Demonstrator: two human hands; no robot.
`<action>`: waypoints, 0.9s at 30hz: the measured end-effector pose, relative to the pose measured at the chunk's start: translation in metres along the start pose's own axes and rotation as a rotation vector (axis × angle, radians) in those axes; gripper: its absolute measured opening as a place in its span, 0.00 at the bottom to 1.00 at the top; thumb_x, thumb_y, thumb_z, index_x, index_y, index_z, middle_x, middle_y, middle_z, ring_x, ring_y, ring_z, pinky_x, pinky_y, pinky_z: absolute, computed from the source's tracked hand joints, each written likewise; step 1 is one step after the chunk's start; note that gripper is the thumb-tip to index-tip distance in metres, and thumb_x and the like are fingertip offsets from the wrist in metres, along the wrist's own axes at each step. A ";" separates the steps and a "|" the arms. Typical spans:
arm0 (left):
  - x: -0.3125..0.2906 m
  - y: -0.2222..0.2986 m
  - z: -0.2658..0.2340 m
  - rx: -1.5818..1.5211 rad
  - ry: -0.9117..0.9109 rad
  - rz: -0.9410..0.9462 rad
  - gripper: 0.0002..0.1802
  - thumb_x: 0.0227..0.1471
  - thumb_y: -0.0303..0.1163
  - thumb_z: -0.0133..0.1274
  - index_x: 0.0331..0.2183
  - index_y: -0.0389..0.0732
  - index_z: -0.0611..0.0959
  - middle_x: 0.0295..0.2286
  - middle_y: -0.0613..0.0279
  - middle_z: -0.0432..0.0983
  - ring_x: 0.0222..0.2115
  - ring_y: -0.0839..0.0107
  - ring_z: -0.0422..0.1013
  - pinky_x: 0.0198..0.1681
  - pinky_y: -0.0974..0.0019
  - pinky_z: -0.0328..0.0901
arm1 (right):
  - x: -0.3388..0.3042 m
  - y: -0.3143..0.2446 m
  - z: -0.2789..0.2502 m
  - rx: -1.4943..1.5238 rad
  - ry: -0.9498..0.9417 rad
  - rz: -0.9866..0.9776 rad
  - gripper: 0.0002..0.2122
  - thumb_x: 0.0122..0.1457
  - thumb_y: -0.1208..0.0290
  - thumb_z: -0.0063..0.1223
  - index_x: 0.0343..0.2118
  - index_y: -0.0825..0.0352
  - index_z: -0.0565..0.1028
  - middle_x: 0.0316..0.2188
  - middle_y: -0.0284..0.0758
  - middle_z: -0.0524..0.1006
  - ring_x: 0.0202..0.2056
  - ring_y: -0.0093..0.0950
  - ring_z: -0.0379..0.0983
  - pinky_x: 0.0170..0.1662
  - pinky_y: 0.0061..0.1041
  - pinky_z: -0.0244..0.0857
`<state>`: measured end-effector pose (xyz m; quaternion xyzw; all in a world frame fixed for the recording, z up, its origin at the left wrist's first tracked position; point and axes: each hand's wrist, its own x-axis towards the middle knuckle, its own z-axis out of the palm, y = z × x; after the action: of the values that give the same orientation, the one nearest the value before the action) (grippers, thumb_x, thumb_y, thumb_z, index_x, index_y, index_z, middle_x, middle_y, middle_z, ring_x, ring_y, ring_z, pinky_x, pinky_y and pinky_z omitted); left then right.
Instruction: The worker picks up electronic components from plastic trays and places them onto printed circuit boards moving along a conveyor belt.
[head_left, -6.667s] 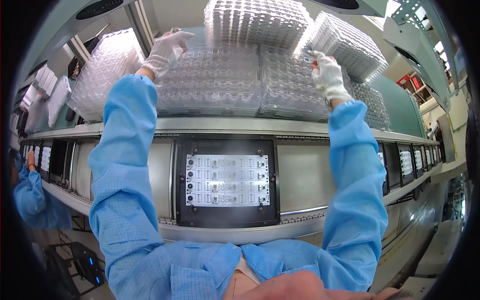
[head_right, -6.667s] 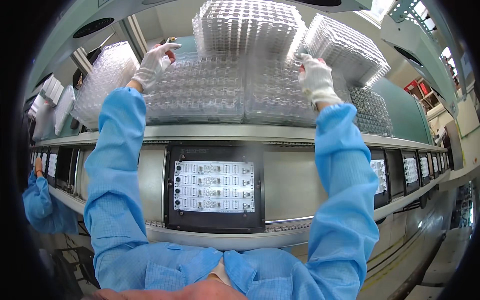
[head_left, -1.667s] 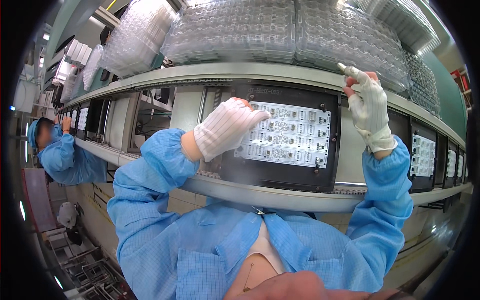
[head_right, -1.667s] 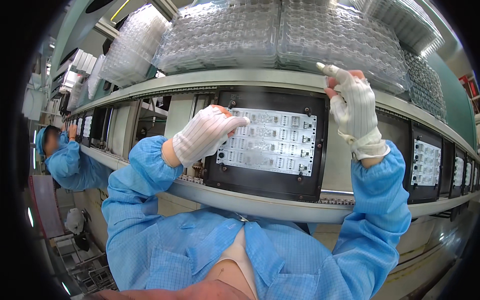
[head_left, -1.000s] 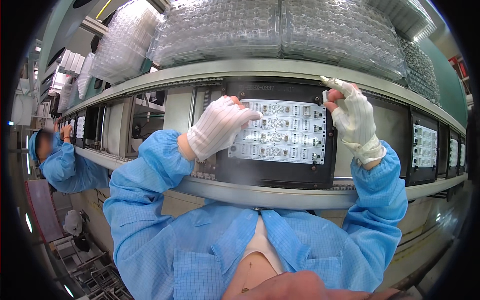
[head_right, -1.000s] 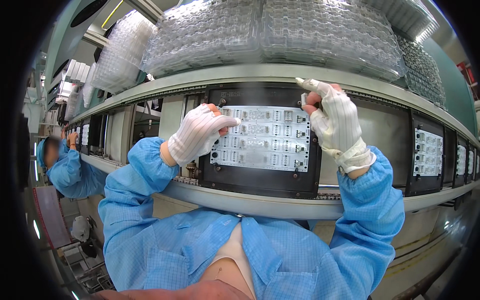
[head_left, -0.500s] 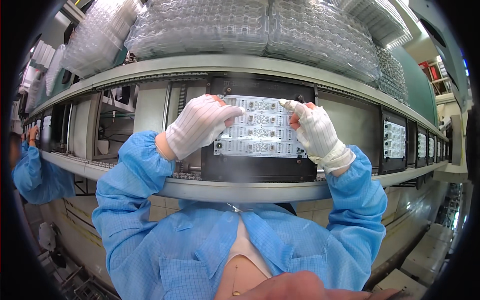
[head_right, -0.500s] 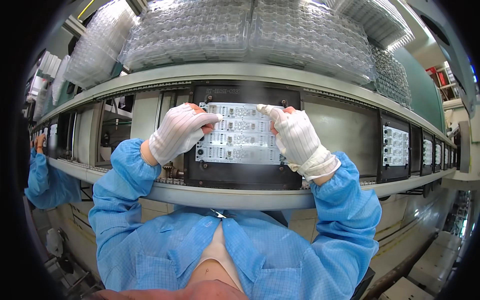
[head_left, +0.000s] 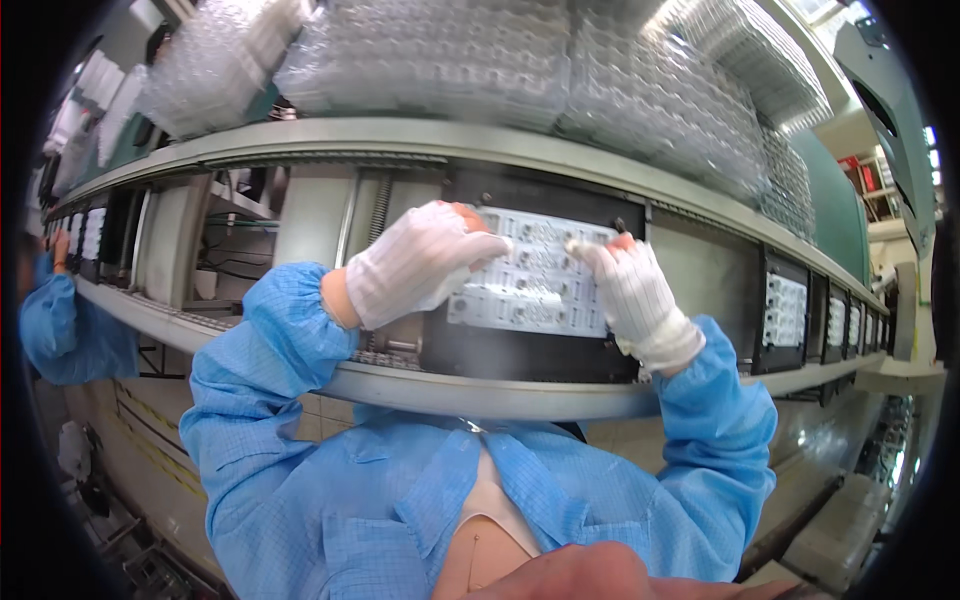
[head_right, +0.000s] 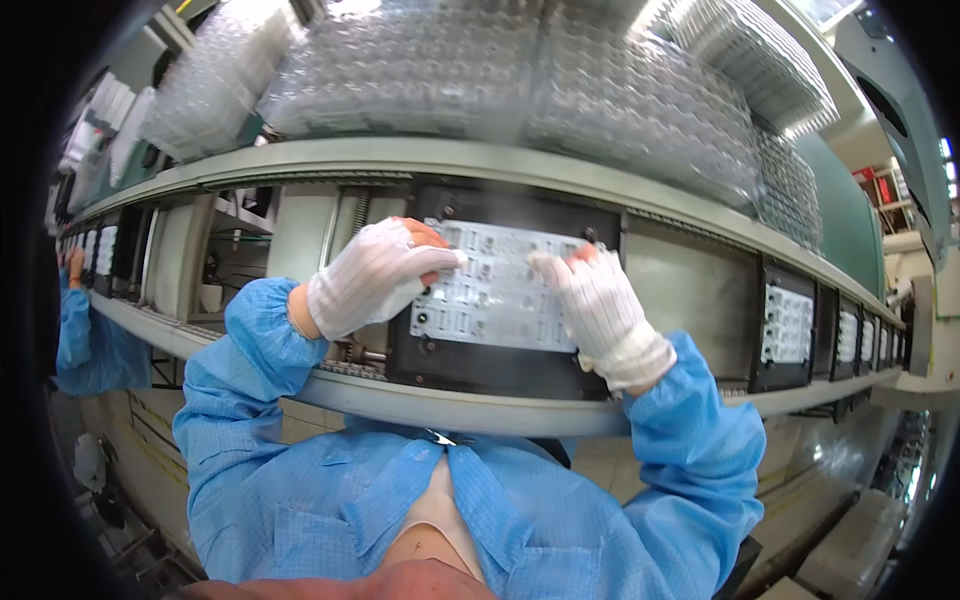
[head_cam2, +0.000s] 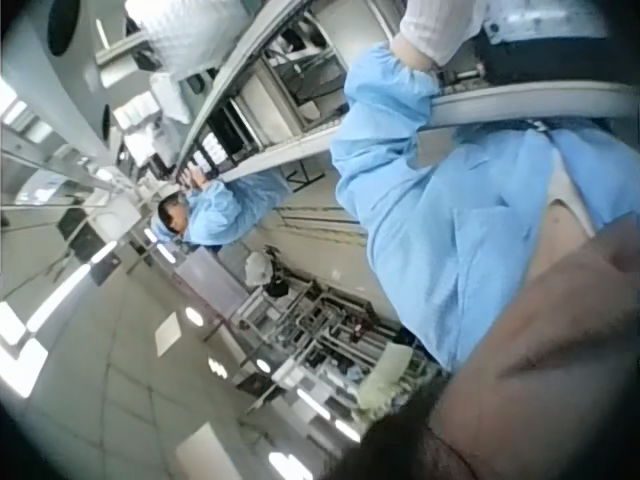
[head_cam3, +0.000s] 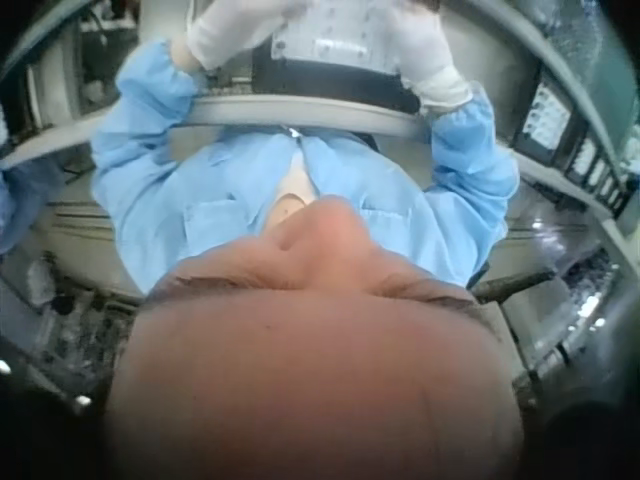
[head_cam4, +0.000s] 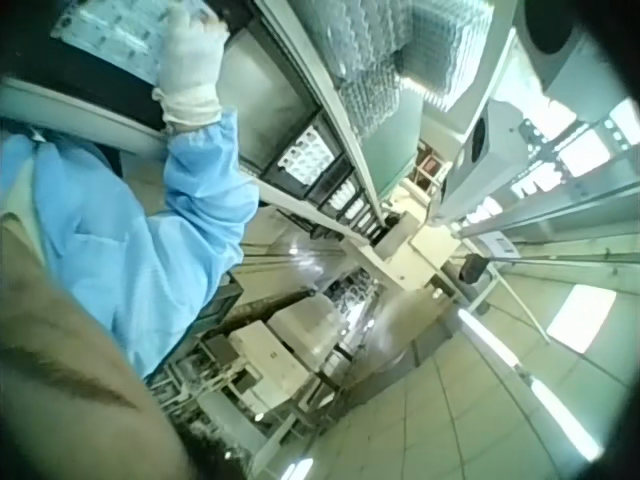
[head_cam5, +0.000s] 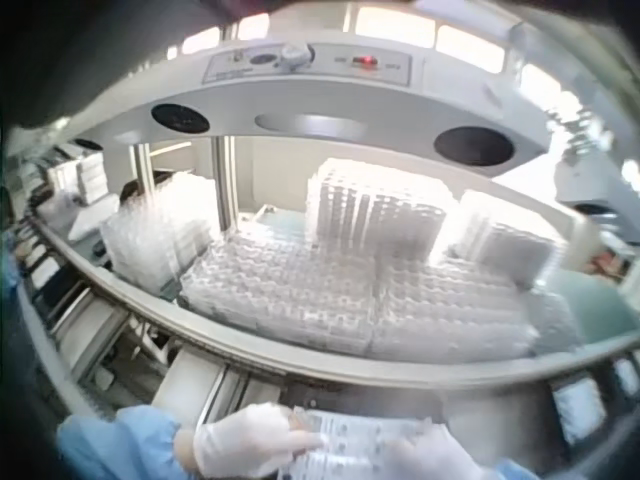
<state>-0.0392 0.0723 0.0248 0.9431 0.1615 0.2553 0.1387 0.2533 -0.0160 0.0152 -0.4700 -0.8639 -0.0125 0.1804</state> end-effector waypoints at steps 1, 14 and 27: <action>0.002 -0.002 -0.006 0.014 0.029 -0.009 0.18 0.44 0.20 0.59 0.41 0.41 0.82 0.33 0.59 0.80 0.35 0.58 0.76 0.40 0.59 0.70 | -0.004 -0.002 0.000 -0.032 0.004 -0.001 0.23 0.46 0.81 0.53 0.49 0.64 0.74 0.28 0.34 0.74 0.37 0.37 0.72 0.43 0.35 0.65; 0.147 -0.218 -0.071 0.343 0.287 -0.117 0.22 0.50 0.19 0.52 0.48 0.43 0.79 0.34 0.55 0.82 0.37 0.58 0.79 0.45 0.58 0.73 | -0.001 0.033 -0.068 0.033 -0.152 0.157 0.19 0.50 0.78 0.59 0.48 0.61 0.76 0.25 0.36 0.75 0.29 0.38 0.72 0.39 0.35 0.64; 0.187 -0.219 -0.081 0.422 0.126 -0.168 0.19 0.51 0.22 0.59 0.45 0.49 0.84 0.32 0.58 0.83 0.34 0.65 0.80 0.43 0.65 0.74 | 0.117 0.259 -0.081 -0.259 0.174 0.664 0.19 0.61 0.73 0.50 0.55 0.54 0.74 0.37 0.40 0.79 0.41 0.39 0.78 0.46 0.34 0.73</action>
<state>0.0204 0.3561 0.0984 0.9167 0.2974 0.2620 -0.0511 0.4317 0.2078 0.0903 -0.7408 -0.6371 -0.1025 0.1865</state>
